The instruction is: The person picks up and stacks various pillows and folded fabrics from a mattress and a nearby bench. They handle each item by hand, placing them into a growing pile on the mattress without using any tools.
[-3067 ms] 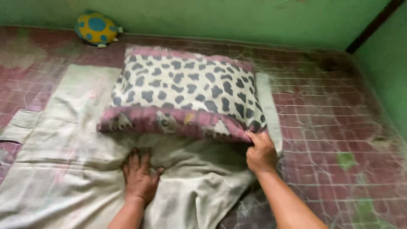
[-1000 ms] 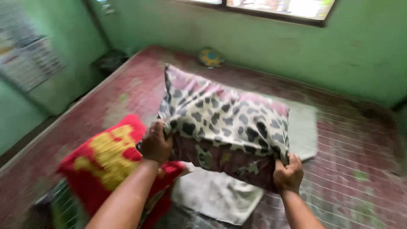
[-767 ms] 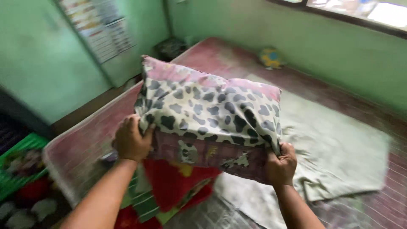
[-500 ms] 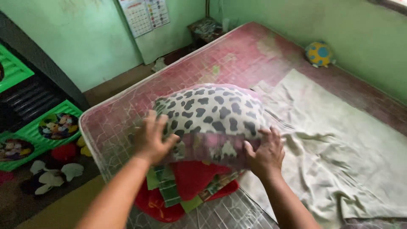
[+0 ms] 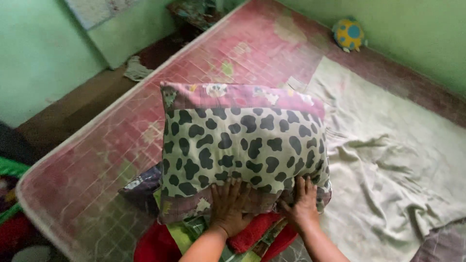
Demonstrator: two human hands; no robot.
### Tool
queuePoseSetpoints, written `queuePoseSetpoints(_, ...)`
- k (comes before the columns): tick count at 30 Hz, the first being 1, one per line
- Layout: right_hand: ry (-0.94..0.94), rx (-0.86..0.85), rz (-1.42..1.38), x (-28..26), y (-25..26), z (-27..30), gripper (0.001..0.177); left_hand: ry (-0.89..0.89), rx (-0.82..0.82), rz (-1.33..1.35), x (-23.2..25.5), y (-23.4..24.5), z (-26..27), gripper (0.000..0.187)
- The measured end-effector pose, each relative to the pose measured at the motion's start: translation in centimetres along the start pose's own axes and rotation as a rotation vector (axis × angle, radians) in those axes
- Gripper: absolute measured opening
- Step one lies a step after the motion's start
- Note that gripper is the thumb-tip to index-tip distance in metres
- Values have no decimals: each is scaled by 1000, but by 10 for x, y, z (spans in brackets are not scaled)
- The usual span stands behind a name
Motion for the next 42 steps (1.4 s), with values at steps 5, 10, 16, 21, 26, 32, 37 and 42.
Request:
queuePoseSetpoints(5, 93, 141, -35, -4, -20, 8, 114, -51, -57, 70, -8, -27, 12, 97)
queuePoseSetpoints(10, 311, 311, -43, 6, -36, -10, 112, -81, 16, -34, -9, -26, 22, 97)
queuePoseSetpoints(16, 69, 178, -125, -15, -42, 10, 110, -91, 103, -91, -26, -36, 27, 88)
queuePoseSetpoints(21, -24, 100, -97, -41, -44, 42, 98, -42, 35, -166, -54, -65, 15, 89)
queuePoseSetpoints(26, -146, 0, -6, -60, -9, 131, 92, -19, 49, -203, -50, -12, -19, 83)
queuePoseSetpoints(32, -268, -41, 108, -5, -28, 218, 86, 94, -288, -220, -41, 60, -23, 86)
queuePoseSetpoints(37, -342, 77, 154, 19, -14, 269, 83, 210, -605, -104, -15, 127, -3, 96)
queuePoseSetpoints(42, -363, 137, 68, 32, 8, 318, 81, 92, -752, 34, 41, 160, 20, 74)
Point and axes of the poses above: each hand's wrist, its own z-axis away from the middle knuckle, its own y-axis out of the back of the hand, x = y × z, the point moved 6 cm from there along -z, towards the middle knuckle, and after that the axes turned 14 degrees about -x, right-handed, at the moved point
